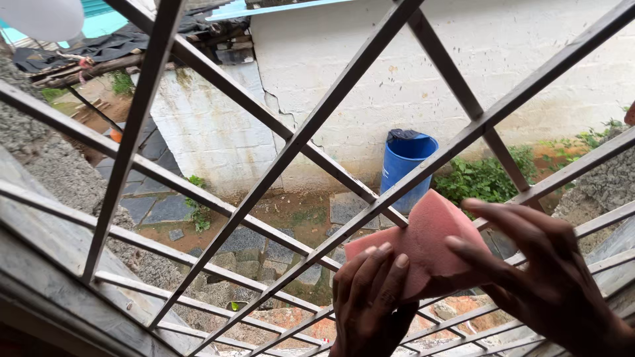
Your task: The person uses a pink sanding block to sand the metal bars of a window grille. They move the block along the bars, adjusting grip and position to reach different sections of the grille.
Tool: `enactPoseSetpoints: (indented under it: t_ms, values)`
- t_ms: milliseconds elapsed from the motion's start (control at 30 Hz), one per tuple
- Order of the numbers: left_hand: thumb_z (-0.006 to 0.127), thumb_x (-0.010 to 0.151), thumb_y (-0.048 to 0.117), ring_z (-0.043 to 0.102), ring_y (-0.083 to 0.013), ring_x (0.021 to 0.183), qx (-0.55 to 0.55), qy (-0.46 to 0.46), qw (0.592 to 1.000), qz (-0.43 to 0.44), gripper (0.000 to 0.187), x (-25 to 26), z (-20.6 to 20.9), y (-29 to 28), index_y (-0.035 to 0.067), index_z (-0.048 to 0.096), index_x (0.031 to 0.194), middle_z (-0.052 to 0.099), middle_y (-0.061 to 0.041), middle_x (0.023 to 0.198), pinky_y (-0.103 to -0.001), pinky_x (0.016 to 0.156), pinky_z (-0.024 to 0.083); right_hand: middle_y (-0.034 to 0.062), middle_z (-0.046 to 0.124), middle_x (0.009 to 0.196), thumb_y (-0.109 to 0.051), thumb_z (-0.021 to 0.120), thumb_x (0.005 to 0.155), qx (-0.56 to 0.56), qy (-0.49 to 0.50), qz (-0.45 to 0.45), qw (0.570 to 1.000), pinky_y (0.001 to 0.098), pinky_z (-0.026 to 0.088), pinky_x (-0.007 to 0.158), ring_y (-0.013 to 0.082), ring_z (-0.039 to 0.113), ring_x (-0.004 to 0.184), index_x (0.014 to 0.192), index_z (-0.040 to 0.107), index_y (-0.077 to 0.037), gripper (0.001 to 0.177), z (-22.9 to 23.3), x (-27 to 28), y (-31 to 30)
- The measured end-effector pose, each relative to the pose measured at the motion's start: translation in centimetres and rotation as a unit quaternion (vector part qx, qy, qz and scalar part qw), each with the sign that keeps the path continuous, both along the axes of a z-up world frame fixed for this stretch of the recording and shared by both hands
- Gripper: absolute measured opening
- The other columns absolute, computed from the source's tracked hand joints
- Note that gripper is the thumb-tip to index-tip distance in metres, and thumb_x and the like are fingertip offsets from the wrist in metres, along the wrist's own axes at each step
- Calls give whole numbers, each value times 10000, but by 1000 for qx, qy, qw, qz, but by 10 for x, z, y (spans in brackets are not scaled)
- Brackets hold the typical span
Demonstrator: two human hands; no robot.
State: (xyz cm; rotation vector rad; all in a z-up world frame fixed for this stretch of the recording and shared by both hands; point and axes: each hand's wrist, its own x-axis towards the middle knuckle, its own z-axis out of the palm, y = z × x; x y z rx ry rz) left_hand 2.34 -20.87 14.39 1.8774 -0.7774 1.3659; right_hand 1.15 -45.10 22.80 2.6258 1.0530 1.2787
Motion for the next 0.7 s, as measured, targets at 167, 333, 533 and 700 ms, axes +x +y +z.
enactPoseSetpoints:
  t_ms: [167, 333, 533, 700]
  values:
    - [745, 950, 90, 623, -337, 1294, -24, -28, 999, 3, 388, -2, 16, 3, 32, 666, 1326, 656, -164, 1364, -460, 1097, 512, 158, 567, 1402, -270, 813, 724, 6, -8, 89, 996, 428, 543, 968, 312, 617, 1198, 1360, 594, -273, 673, 23, 20, 30]
    - [738, 971, 82, 629, -326, 1288, -61, -43, 996, 58, 359, -5, 19, 1, 54, 674, 1323, 670, -131, 1359, -436, 1086, 518, 111, 566, 1381, -157, 826, 849, 57, -104, 140, 983, 409, 552, 1025, 306, 610, 1234, 1316, 630, -226, 511, 29, 28, 55]
    - [719, 1007, 124, 662, -289, 1269, -29, 5, 1000, 2, 310, -1, 28, 1, 57, 689, 1308, 714, -125, 1321, -443, 1098, 526, 71, 627, 1370, -294, 817, 693, -52, -4, 40, 998, 473, 457, 1000, 224, 635, 1168, 1290, 636, -162, 637, 28, 13, 34]
    - [688, 1021, 195, 681, -306, 1255, 18, 103, 989, -101, 342, -7, 32, 16, 19, 669, 1313, 729, -169, 1282, -450, 1085, 529, 46, 666, 1287, -359, 843, 618, -158, 86, -33, 983, 507, 420, 943, 204, 666, 1053, 1328, 645, -207, 753, 30, 12, 15]
